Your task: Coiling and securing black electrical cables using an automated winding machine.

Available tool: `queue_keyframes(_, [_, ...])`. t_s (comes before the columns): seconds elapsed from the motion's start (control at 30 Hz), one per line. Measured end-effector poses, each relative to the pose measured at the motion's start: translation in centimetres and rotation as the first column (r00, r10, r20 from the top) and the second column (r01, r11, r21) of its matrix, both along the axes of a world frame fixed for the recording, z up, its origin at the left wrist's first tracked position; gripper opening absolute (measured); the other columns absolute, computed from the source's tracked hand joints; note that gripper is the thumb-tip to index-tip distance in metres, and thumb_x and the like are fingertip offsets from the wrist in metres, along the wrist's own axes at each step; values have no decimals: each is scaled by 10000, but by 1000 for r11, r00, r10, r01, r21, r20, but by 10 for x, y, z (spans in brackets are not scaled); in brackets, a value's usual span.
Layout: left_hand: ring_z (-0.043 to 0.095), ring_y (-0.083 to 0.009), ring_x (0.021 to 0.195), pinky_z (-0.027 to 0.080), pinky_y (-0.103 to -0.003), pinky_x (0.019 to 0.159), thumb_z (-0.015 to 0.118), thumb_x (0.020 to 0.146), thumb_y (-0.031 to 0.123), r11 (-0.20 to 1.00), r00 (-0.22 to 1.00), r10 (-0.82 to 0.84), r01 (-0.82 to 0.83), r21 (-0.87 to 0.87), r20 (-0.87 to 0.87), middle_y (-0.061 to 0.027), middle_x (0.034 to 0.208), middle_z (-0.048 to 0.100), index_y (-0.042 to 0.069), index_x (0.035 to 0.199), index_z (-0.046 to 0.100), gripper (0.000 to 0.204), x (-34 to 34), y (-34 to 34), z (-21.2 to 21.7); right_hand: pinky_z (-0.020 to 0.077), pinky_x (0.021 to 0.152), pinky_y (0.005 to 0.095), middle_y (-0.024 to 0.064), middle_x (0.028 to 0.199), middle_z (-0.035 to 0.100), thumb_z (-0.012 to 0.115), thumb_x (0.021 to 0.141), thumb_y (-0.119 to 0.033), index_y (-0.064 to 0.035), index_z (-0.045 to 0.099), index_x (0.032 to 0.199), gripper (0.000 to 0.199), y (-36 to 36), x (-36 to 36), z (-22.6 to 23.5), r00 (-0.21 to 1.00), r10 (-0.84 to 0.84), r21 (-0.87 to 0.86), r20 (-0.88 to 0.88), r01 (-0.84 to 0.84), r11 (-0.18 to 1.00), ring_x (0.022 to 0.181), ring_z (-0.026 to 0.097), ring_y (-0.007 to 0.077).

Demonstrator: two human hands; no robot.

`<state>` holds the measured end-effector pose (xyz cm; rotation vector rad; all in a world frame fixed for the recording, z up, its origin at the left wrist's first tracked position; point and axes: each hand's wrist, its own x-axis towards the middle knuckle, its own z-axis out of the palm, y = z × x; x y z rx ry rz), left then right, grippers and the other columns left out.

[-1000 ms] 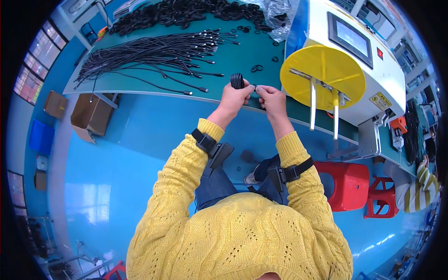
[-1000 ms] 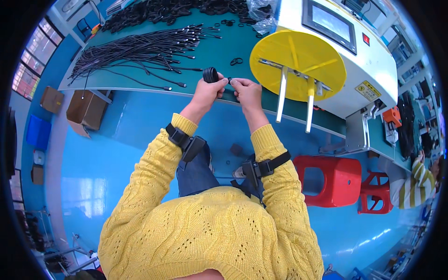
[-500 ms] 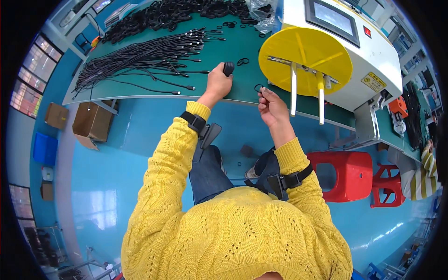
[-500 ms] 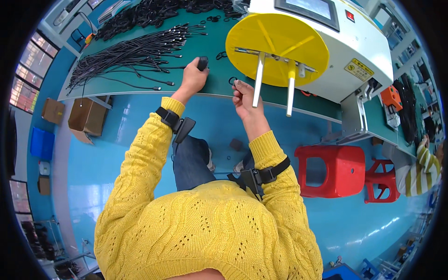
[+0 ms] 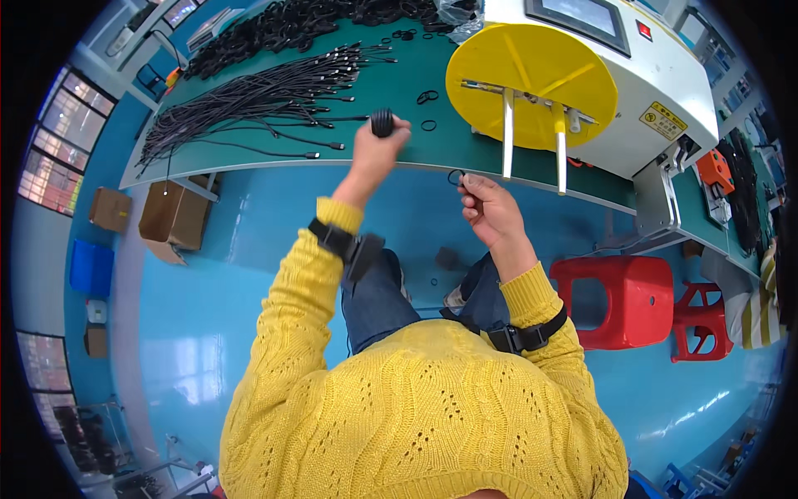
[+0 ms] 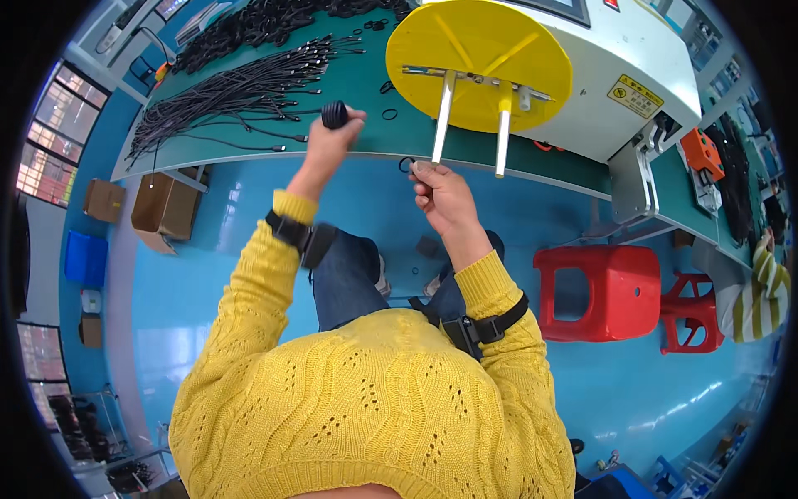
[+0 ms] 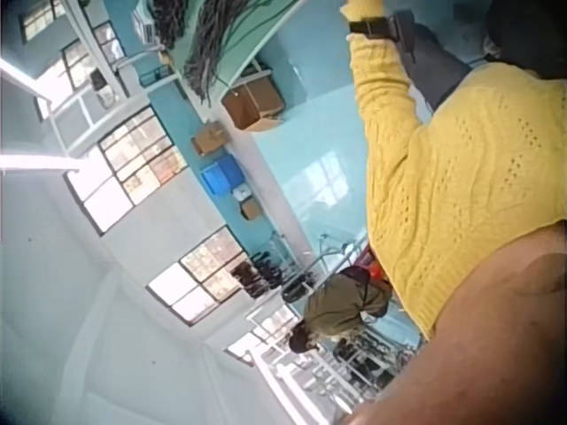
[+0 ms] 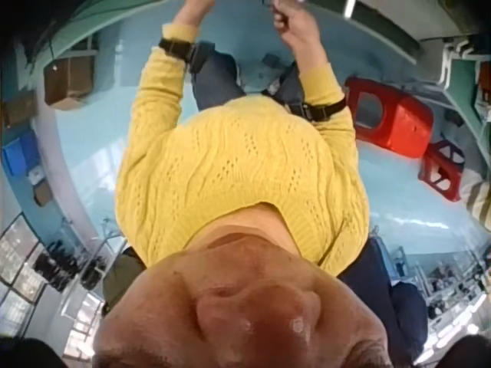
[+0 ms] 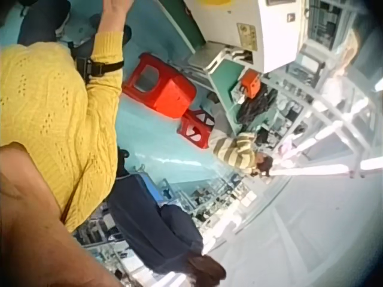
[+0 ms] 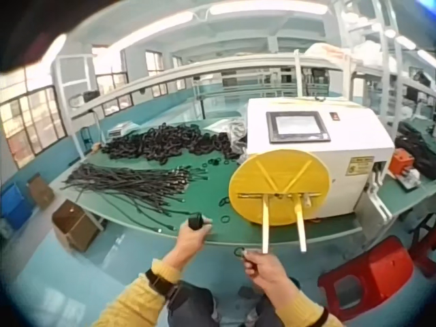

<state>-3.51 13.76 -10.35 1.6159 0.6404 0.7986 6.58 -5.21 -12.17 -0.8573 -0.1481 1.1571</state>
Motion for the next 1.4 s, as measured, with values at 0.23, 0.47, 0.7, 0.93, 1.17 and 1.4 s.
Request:
queue_keyframes(0.23, [523, -96, 569, 446, -239, 506, 620, 761, 76, 829, 958, -260, 286, -481, 122, -40, 759, 597, 42, 871, 551, 134, -57, -89, -17, 361, 455, 167, 21, 781, 556, 592, 849, -153, -22, 590, 895, 139, -12, -32, -11, 978, 206, -56, 38, -204, 977, 594, 472, 55])
queue_keyframes(0.47, [521, -98, 547, 448, -239, 496, 619, 753, 56, 871, 988, -153, 146, -469, 23, -34, 726, 577, 42, 867, 547, 136, -67, -88, -31, 405, 483, 172, 26, 770, 575, 577, 845, -118, -15, 591, 907, 120, -57, -61, -14, 816, 253, 176, 520, -392, 903, 608, 505, 60])
queue_keyframes(0.7, [489, -93, 527, 421, -224, 466, 629, 757, 58, 506, 772, -616, 539, -673, 156, -16, 683, 530, 44, 872, 542, 145, -62, -111, -27, 452, 495, 179, 33, 694, 582, 566, 835, -76, -14, 579, 1056, 230, -79, -33, 1, 829, 507, -93, 237, -500, 861, 560, 538, 63])
queue_keyframes(0.93, [399, -66, 481, 315, -196, 407, 636, 751, 58, 380, 706, -699, 500, -778, 112, -10, 658, 479, 41, 863, 526, 158, -62, -118, -15, 443, 472, 211, 46, 681, 583, 607, 782, -70, -60, 528, 1193, 418, -67, -3, 35, 582, 501, -327, 641, -384, 864, 557, 552, 74])
queue_keyframes(1.17, [358, -55, 469, 258, -181, 377, 625, 720, 24, 329, 539, -842, 526, -784, 8, -9, 648, 457, 23, 894, 520, 203, -60, -126, -17, 420, 456, 246, 60, 731, 591, 681, 700, -109, -31, 504, 1110, 454, -48, -14, 31, -216, 337, -399, 916, -442, 803, 619, 562, 92])
queue_keyframes(1.4, [402, -57, 533, 282, -179, 401, 617, 711, -5, 395, 767, -597, 537, -746, 236, -38, 758, 494, 9, 971, 509, 283, -76, -127, -16, 417, 434, 285, 86, 696, 592, 595, 797, -141, 11, 484, 1022, 293, -64, -27, -11, 952, 307, -140, -9, -305, 942, 616, 580, 154])
